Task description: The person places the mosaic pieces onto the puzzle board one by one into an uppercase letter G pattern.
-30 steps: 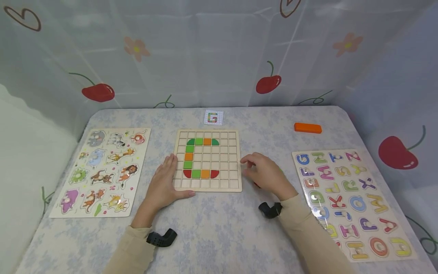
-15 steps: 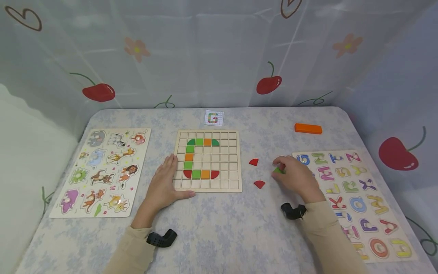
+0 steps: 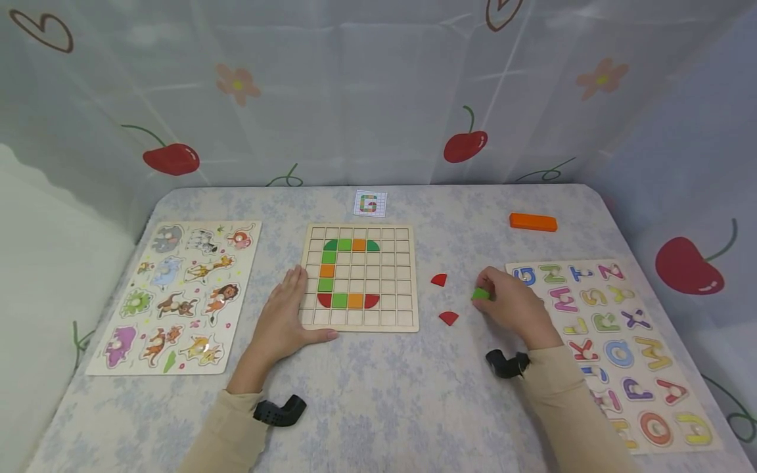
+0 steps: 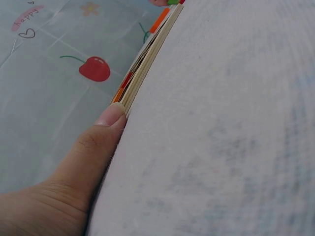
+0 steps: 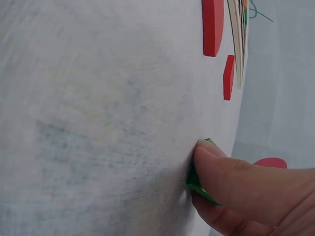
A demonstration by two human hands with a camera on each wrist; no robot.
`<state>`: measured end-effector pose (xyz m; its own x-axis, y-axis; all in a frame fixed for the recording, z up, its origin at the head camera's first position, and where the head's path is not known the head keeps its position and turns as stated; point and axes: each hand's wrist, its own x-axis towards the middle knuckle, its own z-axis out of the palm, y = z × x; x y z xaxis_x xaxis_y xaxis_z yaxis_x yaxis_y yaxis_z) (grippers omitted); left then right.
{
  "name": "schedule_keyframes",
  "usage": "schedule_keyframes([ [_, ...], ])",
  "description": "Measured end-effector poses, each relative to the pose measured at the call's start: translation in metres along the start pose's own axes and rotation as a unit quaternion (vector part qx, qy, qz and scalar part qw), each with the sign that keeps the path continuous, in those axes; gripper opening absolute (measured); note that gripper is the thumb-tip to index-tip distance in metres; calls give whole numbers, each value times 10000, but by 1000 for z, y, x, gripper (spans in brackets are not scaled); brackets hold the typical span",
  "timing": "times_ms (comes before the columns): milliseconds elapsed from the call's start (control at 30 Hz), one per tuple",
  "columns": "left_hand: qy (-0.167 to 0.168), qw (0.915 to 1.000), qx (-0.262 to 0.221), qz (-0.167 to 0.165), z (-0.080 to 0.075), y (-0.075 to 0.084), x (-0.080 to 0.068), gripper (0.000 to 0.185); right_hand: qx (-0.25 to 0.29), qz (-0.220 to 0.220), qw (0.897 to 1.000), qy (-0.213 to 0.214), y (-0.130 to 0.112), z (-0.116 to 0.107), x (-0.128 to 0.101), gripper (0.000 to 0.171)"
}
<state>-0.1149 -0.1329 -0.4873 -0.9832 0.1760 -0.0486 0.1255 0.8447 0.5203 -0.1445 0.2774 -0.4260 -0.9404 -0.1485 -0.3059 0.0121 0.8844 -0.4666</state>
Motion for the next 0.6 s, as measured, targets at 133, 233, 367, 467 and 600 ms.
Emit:
schedule_keyframes([
  [133, 20, 10000, -1, 15, 0, 0, 0, 141, 43, -98, 9999, -25, -3, -1, 3, 23],
  [233, 35, 10000, 4, 29, 0, 0, 0, 141, 166, -160, 9997, -36, -9, -2, 6, 21],
  [367, 44, 10000, 11, 36, 0, 0, 0, 141, 391, -292, 9988, 68, -22, 0, 11, 19],
  [467, 30, 10000, 17, 23, 0, 1, 0, 141, 610, -490, 9967, 193, -34, 7, 18, 17],
  [600, 8, 10000, 8, 6, -2, 2, 0, 141, 774, -802, 9934, 285, -54, 19, 28, 16],
])
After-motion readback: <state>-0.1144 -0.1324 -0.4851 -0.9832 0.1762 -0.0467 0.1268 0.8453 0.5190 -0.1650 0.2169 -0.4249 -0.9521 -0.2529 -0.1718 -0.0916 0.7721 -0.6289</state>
